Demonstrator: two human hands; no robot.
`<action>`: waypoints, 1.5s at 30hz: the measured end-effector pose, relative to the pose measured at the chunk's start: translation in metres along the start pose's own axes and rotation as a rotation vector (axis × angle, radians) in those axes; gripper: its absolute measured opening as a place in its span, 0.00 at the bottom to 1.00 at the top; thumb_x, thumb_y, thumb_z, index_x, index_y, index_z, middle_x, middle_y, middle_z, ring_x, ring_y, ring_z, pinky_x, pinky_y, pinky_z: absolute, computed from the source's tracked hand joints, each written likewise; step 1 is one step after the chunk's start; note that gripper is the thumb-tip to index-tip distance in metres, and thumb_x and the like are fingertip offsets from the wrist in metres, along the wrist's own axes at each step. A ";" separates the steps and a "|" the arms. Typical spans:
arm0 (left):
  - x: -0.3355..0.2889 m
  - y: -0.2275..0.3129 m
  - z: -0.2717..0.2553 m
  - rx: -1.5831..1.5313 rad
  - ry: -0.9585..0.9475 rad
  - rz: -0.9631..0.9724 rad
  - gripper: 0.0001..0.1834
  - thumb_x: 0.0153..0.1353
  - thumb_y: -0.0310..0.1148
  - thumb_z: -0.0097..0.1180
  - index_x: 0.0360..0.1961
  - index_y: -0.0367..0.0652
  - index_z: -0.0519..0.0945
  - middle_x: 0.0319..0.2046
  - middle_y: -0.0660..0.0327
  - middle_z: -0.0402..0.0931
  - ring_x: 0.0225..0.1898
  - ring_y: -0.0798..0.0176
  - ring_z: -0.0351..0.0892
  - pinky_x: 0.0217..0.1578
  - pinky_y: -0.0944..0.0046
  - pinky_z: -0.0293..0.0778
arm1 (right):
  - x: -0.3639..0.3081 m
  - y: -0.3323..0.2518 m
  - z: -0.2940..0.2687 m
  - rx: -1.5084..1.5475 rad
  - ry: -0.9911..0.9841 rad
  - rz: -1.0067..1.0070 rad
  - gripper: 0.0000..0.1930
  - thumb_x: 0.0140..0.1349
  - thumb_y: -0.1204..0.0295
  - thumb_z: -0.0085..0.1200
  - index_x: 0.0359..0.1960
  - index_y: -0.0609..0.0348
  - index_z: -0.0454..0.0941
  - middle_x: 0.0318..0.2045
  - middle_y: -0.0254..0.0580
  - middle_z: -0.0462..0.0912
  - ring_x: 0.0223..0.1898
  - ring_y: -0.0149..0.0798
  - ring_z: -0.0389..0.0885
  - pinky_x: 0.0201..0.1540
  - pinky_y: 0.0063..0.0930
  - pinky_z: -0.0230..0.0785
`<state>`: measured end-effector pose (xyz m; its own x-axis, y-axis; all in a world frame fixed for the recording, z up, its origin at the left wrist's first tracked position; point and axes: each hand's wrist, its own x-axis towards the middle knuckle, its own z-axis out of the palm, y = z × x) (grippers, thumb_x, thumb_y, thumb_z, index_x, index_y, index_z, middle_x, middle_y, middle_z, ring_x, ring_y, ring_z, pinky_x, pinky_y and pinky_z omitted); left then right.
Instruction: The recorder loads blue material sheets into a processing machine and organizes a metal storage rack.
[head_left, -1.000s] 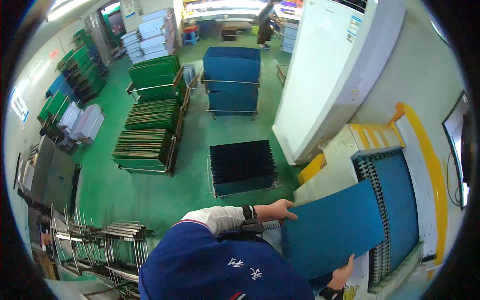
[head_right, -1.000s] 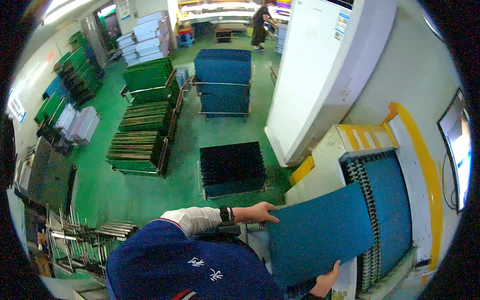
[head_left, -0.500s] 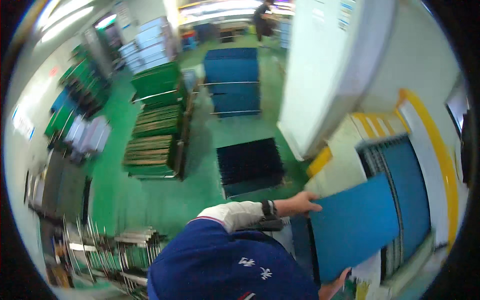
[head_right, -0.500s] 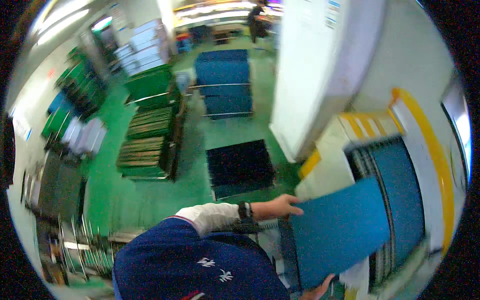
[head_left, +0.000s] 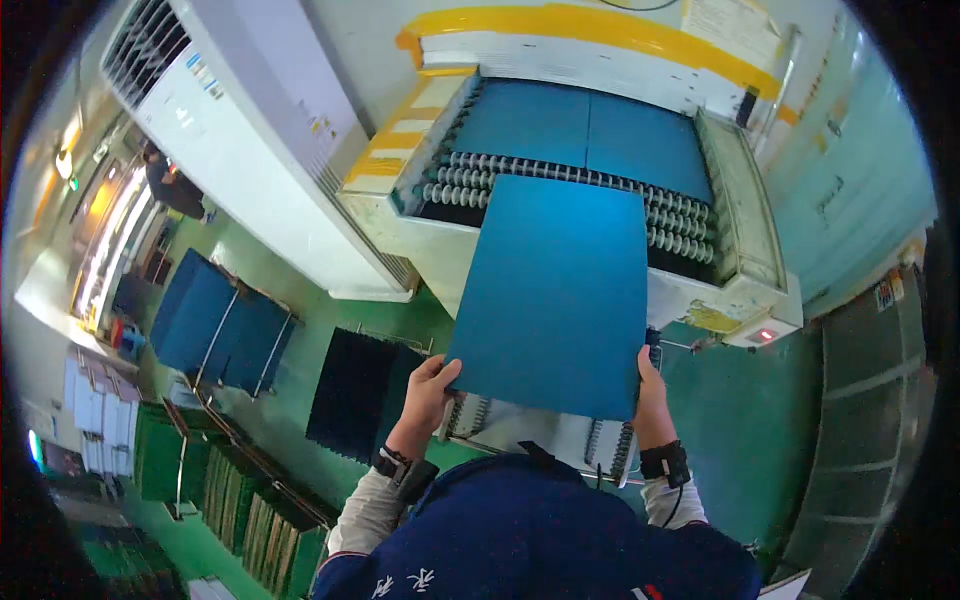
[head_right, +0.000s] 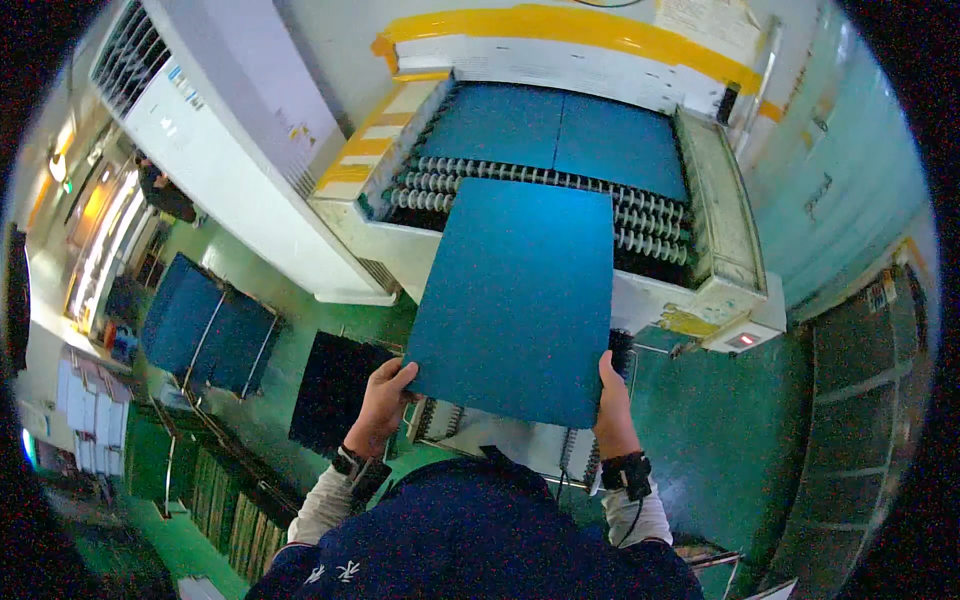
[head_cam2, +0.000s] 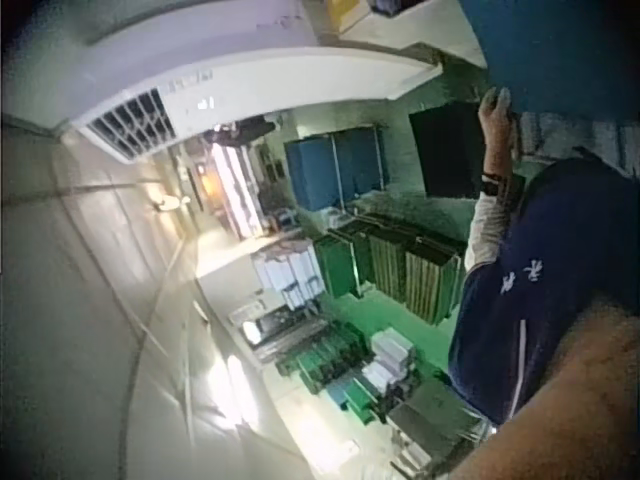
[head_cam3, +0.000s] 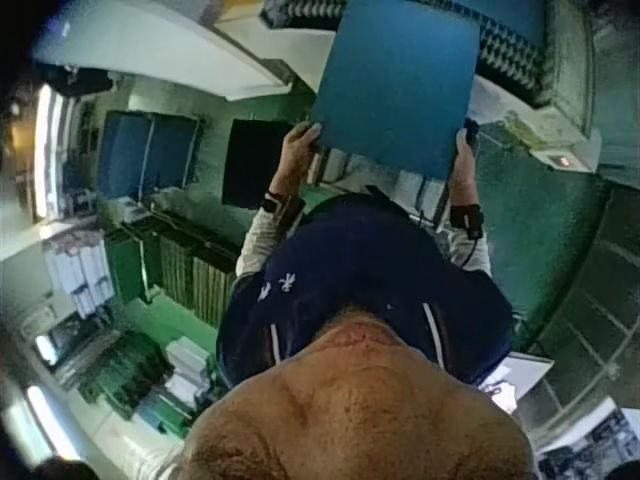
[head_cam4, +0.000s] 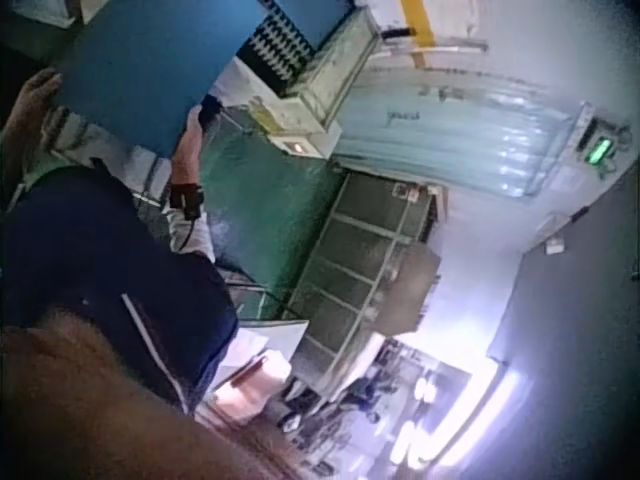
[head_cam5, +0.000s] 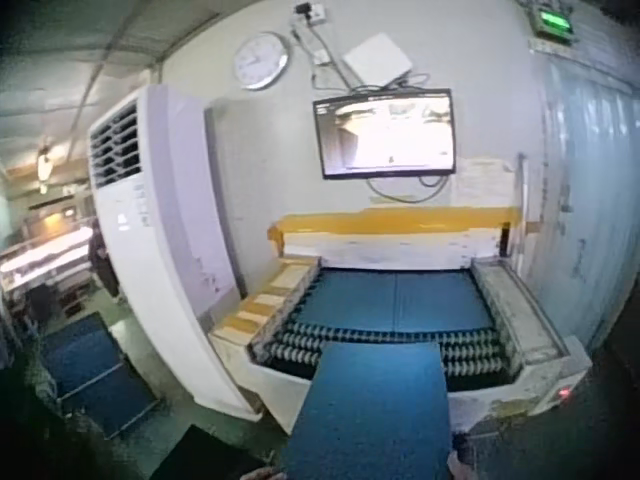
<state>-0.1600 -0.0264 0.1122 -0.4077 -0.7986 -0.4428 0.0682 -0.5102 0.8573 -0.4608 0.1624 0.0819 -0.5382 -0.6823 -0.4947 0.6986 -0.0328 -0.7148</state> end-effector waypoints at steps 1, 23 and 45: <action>0.003 0.000 0.002 -0.004 -0.021 0.003 0.09 0.64 0.33 0.58 0.42 0.39 0.80 0.34 0.65 0.80 0.30 0.71 0.78 0.25 0.70 0.73 | 0.000 -0.003 0.000 0.029 -0.016 0.005 0.27 0.71 0.51 0.43 0.58 0.62 0.71 0.50 0.43 0.79 0.45 0.40 0.80 0.49 0.37 0.73; 0.026 0.023 -0.046 -0.171 0.137 0.058 0.14 0.66 0.39 0.56 0.46 0.40 0.78 0.35 0.67 0.79 0.31 0.72 0.75 0.30 0.69 0.70 | 0.004 -0.048 -0.036 0.045 0.063 -0.122 0.29 0.71 0.51 0.43 0.60 0.64 0.68 0.54 0.46 0.76 0.49 0.46 0.79 0.52 0.42 0.73; 0.061 0.026 -0.017 -0.526 0.002 0.026 0.05 0.66 0.33 0.55 0.32 0.51 0.73 0.29 0.68 0.76 0.34 0.63 0.76 0.38 0.56 0.75 | -0.001 -0.028 -0.083 0.501 0.129 -0.200 0.18 0.65 0.61 0.54 0.51 0.58 0.75 0.48 0.41 0.80 0.47 0.42 0.78 0.47 0.38 0.74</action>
<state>-0.1674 -0.0936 0.1027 -0.3984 -0.8131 -0.4244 0.5263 -0.5816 0.6203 -0.5191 0.2245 0.0611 -0.7149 -0.5330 -0.4527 0.6987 -0.5173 -0.4943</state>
